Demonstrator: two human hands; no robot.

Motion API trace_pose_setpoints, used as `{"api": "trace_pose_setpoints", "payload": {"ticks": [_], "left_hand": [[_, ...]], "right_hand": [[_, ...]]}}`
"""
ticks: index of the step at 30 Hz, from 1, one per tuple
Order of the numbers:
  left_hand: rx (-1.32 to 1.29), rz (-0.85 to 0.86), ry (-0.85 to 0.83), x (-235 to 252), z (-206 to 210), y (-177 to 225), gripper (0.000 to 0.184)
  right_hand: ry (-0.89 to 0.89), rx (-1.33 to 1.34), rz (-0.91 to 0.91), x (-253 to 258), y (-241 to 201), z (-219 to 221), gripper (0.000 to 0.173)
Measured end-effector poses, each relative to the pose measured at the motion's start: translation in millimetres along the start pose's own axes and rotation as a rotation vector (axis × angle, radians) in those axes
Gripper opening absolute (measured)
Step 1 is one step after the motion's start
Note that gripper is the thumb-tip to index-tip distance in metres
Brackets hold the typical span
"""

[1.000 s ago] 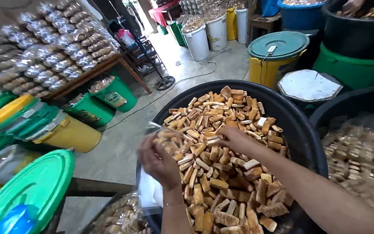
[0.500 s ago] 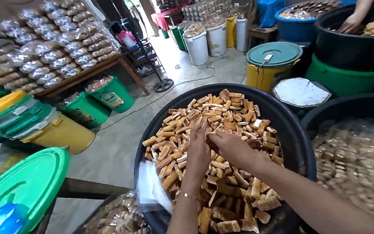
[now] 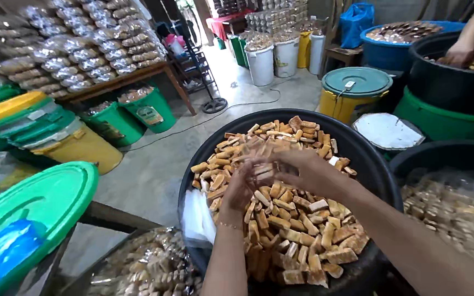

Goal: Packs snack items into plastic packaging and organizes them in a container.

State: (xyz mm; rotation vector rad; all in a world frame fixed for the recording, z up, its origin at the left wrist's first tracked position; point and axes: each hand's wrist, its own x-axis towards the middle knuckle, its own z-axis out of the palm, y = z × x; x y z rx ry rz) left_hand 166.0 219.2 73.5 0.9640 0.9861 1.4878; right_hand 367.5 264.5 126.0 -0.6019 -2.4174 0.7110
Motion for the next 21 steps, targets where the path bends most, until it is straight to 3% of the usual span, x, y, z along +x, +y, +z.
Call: {"api": "trace_pose_setpoints", "payload": {"ticks": [2,3,6,7,9,12,15,21], "left_hand": [[-0.001,-0.025,0.077,0,7,3,0.024],[0.029,0.010,0.149,2,5,3,0.023],[0.119,0.184,0.482,12,-14,1,0.027],[0.134,0.212,0.592,15,-22,1,0.032],[0.151,0.207,0.715,19,-33,-1,0.043],[0.078,0.125,0.705,20,-33,-3,0.048],[-0.028,0.017,0.660,22,-28,-4,0.046],[-0.151,-0.068,0.644,22,-18,-6,0.044]], "right_hand": [[-0.159,-0.022,-0.053,8,-7,5,0.033],[-0.145,0.021,-0.091,9,-4,11,0.034],[0.091,0.256,-0.061,8,17,40,0.031],[0.061,0.239,0.010,9,24,48,0.030],[-0.202,0.085,0.146,14,35,63,0.037],[-0.383,-0.050,0.158,16,50,92,0.050],[-0.402,-0.053,0.158,12,50,95,0.044],[-0.350,-0.101,-0.043,-3,50,77,0.030]]}}
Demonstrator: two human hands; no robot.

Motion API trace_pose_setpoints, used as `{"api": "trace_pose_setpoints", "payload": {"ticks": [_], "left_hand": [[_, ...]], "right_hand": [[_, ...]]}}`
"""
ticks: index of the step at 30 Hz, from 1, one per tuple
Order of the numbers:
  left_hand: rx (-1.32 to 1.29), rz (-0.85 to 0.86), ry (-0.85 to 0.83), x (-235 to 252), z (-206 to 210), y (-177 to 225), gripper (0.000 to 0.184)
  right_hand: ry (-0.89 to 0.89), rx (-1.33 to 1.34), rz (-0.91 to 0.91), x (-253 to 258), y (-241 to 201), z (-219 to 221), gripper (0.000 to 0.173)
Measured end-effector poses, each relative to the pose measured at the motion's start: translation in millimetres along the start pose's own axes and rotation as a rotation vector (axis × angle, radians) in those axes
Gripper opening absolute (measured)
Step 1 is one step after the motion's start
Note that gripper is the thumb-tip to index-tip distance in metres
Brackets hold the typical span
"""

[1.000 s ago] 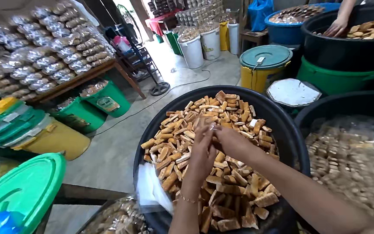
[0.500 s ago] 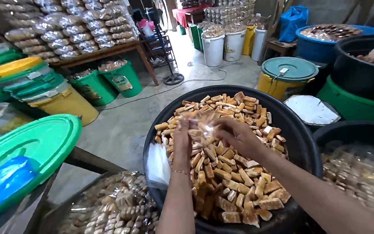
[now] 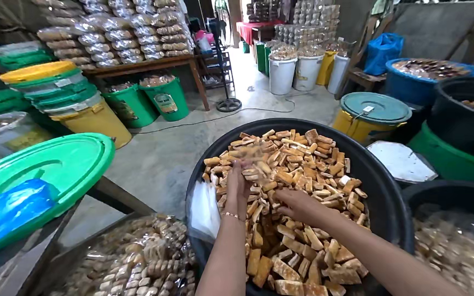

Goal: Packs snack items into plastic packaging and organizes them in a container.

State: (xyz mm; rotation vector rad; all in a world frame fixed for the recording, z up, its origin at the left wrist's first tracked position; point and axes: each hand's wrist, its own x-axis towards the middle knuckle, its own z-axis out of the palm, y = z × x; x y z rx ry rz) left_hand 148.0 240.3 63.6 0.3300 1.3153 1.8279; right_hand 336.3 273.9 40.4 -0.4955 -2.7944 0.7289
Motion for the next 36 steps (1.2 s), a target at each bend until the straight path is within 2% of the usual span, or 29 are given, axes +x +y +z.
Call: {"api": "trace_pose_setpoints", "payload": {"ticks": [1,4,5,7,10,13,15,16,17,19,21,23,24,26,29,32,36], "left_hand": [[0.005,-0.005,-0.006,0,0,-1,0.046],[0.035,0.018,-0.012,-4,3,-4,0.051],[0.049,0.032,-0.031,-7,4,-6,0.051],[0.077,0.056,-0.107,-15,12,-10,0.052],[0.117,0.020,-0.288,-32,23,-9,0.052],[0.000,-0.053,-0.524,-45,24,-9,0.045],[-0.104,-0.042,-0.630,-48,21,-9,0.030],[-0.134,-0.034,-0.624,-48,21,-8,0.027],[-0.152,-0.025,-0.588,-46,20,-7,0.026],[-0.155,0.013,-0.488,-38,15,-3,0.028],[-0.177,0.072,-0.364,-24,8,1,0.028],[-0.208,0.119,-0.243,-14,2,5,0.026],[-0.240,0.132,-0.205,-11,0,7,0.028],[-0.277,0.138,-0.154,-10,1,9,0.029],[-0.317,0.129,-0.138,-14,0,11,0.025],[-0.411,0.143,-0.144,-14,0,13,0.023],[-0.521,0.203,-0.183,-7,-6,13,0.027]], "right_hand": [[0.123,-0.019,-0.022,-7,-2,3,0.029],[0.744,0.090,-0.092,-24,-16,-4,0.028],[0.899,0.158,-0.124,-28,-22,-12,0.025],[1.050,0.209,-0.155,-30,-28,-25,0.023],[1.119,0.026,-0.137,-18,-16,-31,0.022],[1.110,-0.100,-0.165,-10,-5,-41,0.020],[0.996,-0.046,-0.183,-9,-8,-47,0.015],[0.901,0.005,-0.196,-8,-11,-48,0.015],[0.808,0.058,-0.205,-7,-12,-48,0.018],[0.734,0.194,-0.134,-7,-6,-47,0.025],[0.668,0.269,0.080,-6,7,-40,0.025],[0.317,0.240,0.278,1,19,-30,0.027],[0.157,0.212,0.289,7,23,-22,0.028],[0.006,0.148,0.289,20,25,-11,0.031],[0.125,0.018,0.317,36,40,-3,0.034],[0.167,-0.026,0.463,51,55,-6,0.036],[0.195,-0.185,0.447,74,56,-8,0.032]]}}
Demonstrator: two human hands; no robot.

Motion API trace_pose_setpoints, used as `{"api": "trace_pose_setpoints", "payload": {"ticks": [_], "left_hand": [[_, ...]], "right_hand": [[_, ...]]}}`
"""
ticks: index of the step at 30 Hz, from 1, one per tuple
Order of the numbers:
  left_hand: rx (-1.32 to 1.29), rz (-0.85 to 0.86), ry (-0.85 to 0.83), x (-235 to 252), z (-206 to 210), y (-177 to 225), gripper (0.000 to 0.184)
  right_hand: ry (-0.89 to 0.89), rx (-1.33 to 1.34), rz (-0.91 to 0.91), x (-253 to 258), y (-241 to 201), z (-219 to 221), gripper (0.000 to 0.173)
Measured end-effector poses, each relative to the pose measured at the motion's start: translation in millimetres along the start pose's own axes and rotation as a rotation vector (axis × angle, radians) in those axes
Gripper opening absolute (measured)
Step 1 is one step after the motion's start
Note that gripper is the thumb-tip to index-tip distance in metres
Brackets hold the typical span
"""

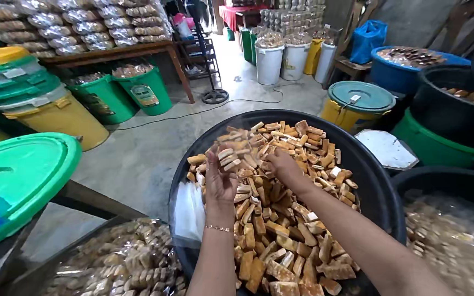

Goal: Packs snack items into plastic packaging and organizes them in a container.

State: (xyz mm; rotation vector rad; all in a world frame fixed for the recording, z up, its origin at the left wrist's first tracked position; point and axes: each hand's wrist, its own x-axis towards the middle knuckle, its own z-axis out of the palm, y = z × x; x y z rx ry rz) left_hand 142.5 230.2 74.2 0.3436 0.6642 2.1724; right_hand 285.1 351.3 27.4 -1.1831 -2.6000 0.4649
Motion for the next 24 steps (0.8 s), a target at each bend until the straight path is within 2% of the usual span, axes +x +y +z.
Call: {"api": "trace_pose_setpoints", "payload": {"ticks": [5,9,11,13,15,19,21,24], "left_hand": [[0.038,-0.028,0.066,0,1,-1,0.024],[-0.031,-0.020,0.129,-2,5,2,0.025],[-0.057,-0.005,0.114,-2,4,3,0.026],[-0.044,-0.008,0.109,-2,7,2,0.025],[0.003,-0.030,0.105,-5,9,0,0.025],[0.122,-0.112,0.060,-12,10,-9,0.030],[0.154,-0.172,-0.027,-18,11,-17,0.030],[0.160,-0.216,-0.209,-29,14,-28,0.032]], "right_hand": [[-0.123,-0.151,-0.111,2,-15,4,0.036],[-0.366,-0.133,-0.014,-30,-16,-24,0.043],[-0.410,-0.136,0.009,-47,2,-30,0.046],[-0.388,-0.083,0.041,-61,16,-43,0.040],[-0.178,0.109,0.048,-76,19,-62,0.037],[0.611,0.535,-0.200,-102,4,-78,0.032],[0.805,0.560,-0.362,-102,-7,-81,0.025],[0.943,0.352,-0.516,-86,-11,-72,0.017]]}}
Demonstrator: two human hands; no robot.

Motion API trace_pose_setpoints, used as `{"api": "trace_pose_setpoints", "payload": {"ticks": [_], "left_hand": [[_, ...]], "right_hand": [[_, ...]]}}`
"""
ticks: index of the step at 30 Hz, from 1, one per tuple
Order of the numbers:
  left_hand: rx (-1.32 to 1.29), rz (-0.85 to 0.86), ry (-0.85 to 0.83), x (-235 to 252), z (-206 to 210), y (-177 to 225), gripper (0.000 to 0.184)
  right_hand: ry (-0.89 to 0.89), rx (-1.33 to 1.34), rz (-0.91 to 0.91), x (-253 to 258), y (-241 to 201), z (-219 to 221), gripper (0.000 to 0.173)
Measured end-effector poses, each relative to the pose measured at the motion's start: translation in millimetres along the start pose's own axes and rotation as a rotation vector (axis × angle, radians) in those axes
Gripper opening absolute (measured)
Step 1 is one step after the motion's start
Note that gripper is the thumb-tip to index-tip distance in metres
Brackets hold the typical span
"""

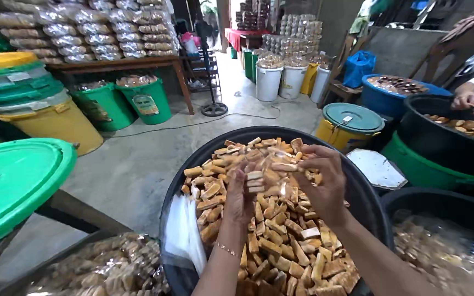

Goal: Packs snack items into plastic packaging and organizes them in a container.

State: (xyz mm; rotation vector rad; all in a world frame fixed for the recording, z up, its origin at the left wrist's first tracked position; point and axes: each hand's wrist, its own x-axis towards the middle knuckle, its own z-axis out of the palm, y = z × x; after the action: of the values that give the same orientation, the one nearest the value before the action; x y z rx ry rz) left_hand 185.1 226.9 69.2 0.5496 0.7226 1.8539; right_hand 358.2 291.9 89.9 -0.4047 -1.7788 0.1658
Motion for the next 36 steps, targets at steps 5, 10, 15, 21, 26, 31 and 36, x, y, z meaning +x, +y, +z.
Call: {"api": "trace_pose_setpoints", "payload": {"ticks": [5,10,15,21,26,31,36], "left_hand": [[-0.046,-0.081,-0.176,-7,2,-12,0.027],[0.122,-0.064,-0.087,-6,2,-9,0.027],[0.079,0.163,-0.063,7,-21,14,0.027],[0.032,0.193,-0.056,9,-21,17,0.026],[0.039,0.155,-0.035,7,-16,14,0.028],[0.050,0.159,0.032,9,-14,16,0.031],[0.023,0.114,0.145,11,-11,15,0.033]], "right_hand": [[-0.265,0.067,-0.014,5,3,8,0.016],[-0.439,0.146,0.127,4,5,6,0.020],[-0.595,0.110,0.426,-26,19,3,0.019],[-1.313,-0.377,0.688,-59,25,27,0.038],[-1.160,-0.212,0.804,-59,16,42,0.037],[-0.921,0.029,0.719,-49,9,26,0.032],[-1.120,-0.279,0.766,-42,19,-13,0.035]]}}
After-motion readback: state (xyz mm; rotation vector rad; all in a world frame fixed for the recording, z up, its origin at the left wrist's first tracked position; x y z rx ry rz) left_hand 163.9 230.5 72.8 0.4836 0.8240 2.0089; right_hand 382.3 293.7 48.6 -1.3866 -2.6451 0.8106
